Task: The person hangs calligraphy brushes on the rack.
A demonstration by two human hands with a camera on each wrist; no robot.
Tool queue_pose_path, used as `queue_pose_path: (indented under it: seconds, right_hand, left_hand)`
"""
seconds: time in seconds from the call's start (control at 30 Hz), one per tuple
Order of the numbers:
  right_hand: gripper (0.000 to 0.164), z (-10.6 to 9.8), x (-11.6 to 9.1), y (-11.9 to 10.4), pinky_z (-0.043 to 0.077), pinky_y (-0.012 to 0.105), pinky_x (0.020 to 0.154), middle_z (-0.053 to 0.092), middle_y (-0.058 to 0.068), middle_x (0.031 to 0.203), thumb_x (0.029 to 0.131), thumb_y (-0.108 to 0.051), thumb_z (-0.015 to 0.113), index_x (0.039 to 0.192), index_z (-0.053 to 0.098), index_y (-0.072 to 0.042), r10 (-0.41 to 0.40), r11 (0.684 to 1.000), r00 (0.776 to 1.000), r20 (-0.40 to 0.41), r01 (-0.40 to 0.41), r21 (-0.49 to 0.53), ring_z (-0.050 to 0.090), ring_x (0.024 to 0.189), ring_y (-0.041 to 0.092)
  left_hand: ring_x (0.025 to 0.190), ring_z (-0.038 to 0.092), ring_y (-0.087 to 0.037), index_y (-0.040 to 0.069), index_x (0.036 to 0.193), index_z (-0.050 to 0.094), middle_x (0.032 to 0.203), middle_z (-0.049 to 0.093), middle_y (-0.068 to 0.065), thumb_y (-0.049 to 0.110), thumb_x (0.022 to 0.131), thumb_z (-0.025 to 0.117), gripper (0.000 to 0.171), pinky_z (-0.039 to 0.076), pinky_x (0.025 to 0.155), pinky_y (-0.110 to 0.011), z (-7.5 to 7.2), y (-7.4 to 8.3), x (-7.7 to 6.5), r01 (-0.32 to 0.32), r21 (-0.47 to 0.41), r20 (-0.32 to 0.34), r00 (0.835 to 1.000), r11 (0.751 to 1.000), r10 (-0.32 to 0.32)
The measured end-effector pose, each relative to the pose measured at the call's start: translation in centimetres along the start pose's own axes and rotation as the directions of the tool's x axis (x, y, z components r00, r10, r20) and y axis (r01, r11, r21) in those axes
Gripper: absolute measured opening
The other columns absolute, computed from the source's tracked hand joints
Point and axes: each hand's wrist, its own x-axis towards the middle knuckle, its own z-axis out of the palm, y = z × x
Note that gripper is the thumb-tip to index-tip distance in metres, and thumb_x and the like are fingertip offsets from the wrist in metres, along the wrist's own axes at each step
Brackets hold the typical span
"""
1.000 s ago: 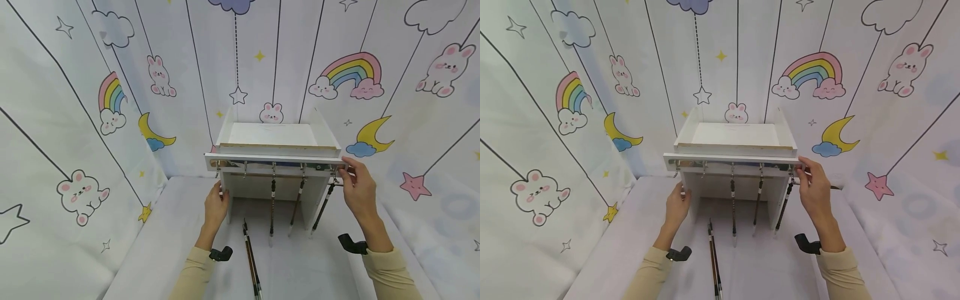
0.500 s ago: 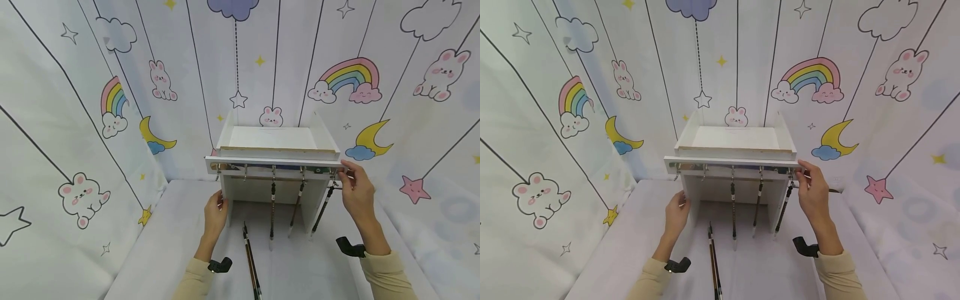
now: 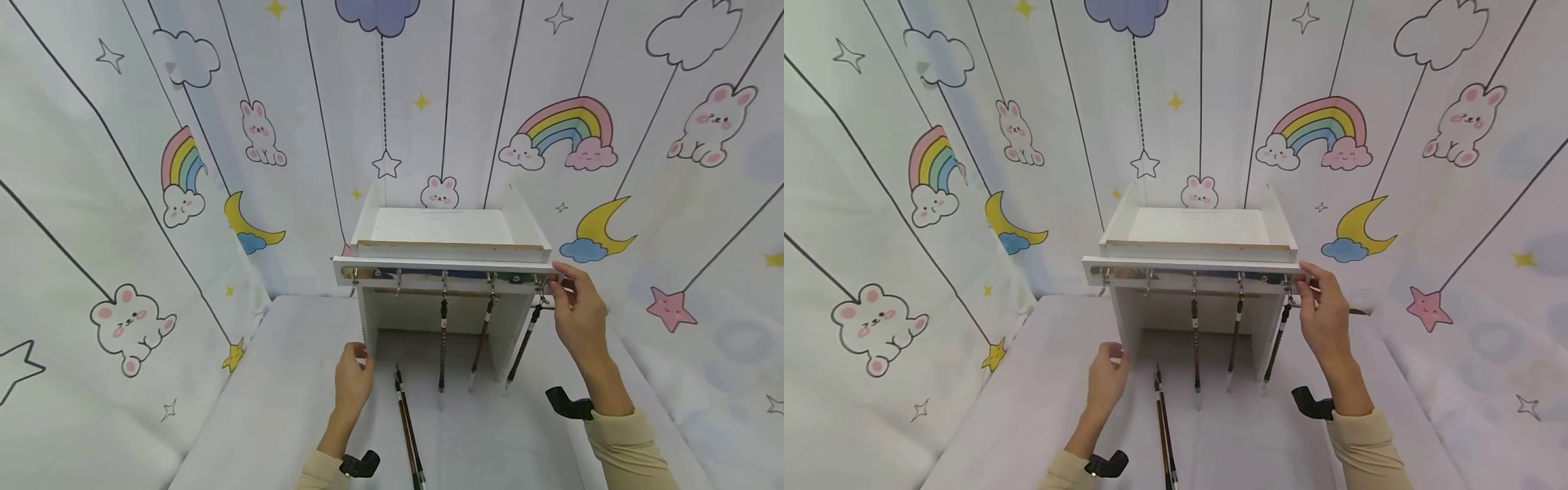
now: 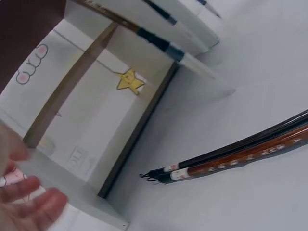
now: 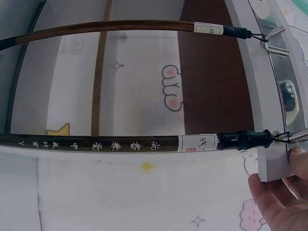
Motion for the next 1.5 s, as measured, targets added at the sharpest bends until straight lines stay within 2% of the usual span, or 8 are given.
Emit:
queue_pose_path:
  seconds: [0.13, 0.27, 0.33, 0.5, 0.67, 1.17, 1.3, 1.5]
  right_hand:
    - [0.042, 0.0, 0.0, 0.0, 0.035, -0.004, 0.083, 0.060, 0.013, 0.120, 0.094, -0.007, 0.053, 0.134, 0.049, -0.018, 0.008, 1.000, 1.000, 0.003, -0.008, -0.013, 0.048, 0.099, -0.020]
    - [0.042, 0.0, 0.0, 0.1, 0.036, -0.004, 0.082, 0.060, 0.013, 0.119, 0.094, -0.007, 0.053, 0.134, 0.049, -0.019, 0.019, 0.999, 1.000, 0.001, -0.019, -0.030, 0.049, 0.098, -0.018]
    - [0.042, 0.0, 0.0, 0.2, 0.036, -0.004, 0.082, 0.060, 0.013, 0.119, 0.094, -0.008, 0.053, 0.134, 0.049, -0.020, 0.024, 0.999, 1.000, 0.003, -0.024, -0.032, 0.049, 0.098, -0.017]
    - [0.042, 0.2, -0.1, 0.1, 0.035, -0.004, 0.083, 0.060, 0.013, 0.120, 0.094, -0.008, 0.053, 0.135, 0.049, -0.019, 0.024, 0.999, 1.000, 0.002, -0.024, -0.026, 0.048, 0.098, -0.018]
    - [0.041, 0.2, -0.1, 0.0, 0.035, -0.004, 0.083, 0.060, 0.013, 0.120, 0.095, -0.009, 0.052, 0.135, 0.049, -0.019, 0.029, 0.999, 1.000, 0.000, -0.029, -0.018, 0.048, 0.098, -0.019]
    - [0.042, 0.4, 0.0, 0.1, 0.036, -0.003, 0.084, 0.059, 0.015, 0.117, 0.095, -0.007, 0.052, 0.135, 0.049, -0.019, 0.017, 1.000, 1.000, -0.005, -0.017, 0.000, 0.048, 0.099, -0.018]
    - [0.043, 0.4, 0.0, 0.1, 0.036, -0.003, 0.085, 0.059, 0.015, 0.116, 0.094, -0.007, 0.052, 0.135, 0.048, -0.019, 0.017, 1.000, 1.000, -0.009, -0.017, 0.000, 0.048, 0.099, -0.016]
    - [0.043, 0.4, -0.1, 0.1, 0.036, -0.003, 0.084, 0.060, 0.014, 0.115, 0.094, -0.007, 0.052, 0.135, 0.048, -0.020, 0.028, 1.000, 0.999, -0.014, -0.028, 0.002, 0.049, 0.099, -0.015]
  left_hand:
    - [0.066, 0.057, -0.012, 0.005, 0.095, 0.062, 0.081, 0.065, -0.005, 0.017, 0.087, 0.060, 0.014, 0.044, 0.053, -0.025, 0.6, -0.2, -1.6, 0.040, 0.118, 0.151, 0.987, 0.992, -0.058]
    - [0.052, 0.052, -0.011, 0.003, 0.092, 0.062, 0.069, 0.063, -0.003, 0.019, 0.086, 0.061, 0.017, 0.039, 0.042, -0.025, 1.4, -0.3, -3.2, 0.062, 0.207, 0.303, 0.945, 0.976, -0.125]
    - [0.046, 0.048, -0.011, 0.003, 0.091, 0.061, 0.061, 0.059, -0.001, 0.020, 0.086, 0.061, 0.018, 0.036, 0.039, -0.024, 1.9, -0.4, -4.0, 0.064, 0.245, 0.335, 0.931, 0.967, -0.146]
    - [0.043, 0.044, -0.011, 0.007, 0.085, 0.059, 0.053, 0.050, 0.003, 0.023, 0.083, 0.063, 0.017, 0.033, 0.036, -0.023, 3.0, -0.4, -5.3, 0.065, 0.305, 0.340, 0.924, 0.950, -0.173]
    - [0.044, 0.044, -0.012, 0.010, 0.080, 0.056, 0.054, 0.049, 0.003, 0.028, 0.082, 0.063, 0.019, 0.033, 0.037, -0.025, 3.8, -0.8, -6.2, 0.051, 0.352, 0.353, 0.917, 0.935, -0.183]
    - [0.044, 0.040, -0.011, 0.014, 0.067, 0.047, 0.053, 0.046, 0.004, 0.020, 0.078, 0.064, 0.021, 0.029, 0.037, -0.026, 4.5, -0.9, -7.6, -0.015, 0.392, 0.309, 0.944, 0.920, -0.116]
    - [0.043, 0.038, -0.010, 0.014, 0.066, 0.046, 0.052, 0.043, 0.004, 0.019, 0.078, 0.063, 0.021, 0.028, 0.035, -0.024, 4.9, -1.2, -7.6, -0.025, 0.389, 0.314, 0.943, 0.921, -0.107]
    - [0.041, 0.041, -0.011, 0.008, 0.069, 0.052, 0.054, 0.045, 0.001, 0.021, 0.077, 0.063, 0.019, 0.030, 0.034, -0.023, 5.4, -1.2, -7.8, 0.003, 0.394, 0.318, 0.938, 0.919, -0.139]
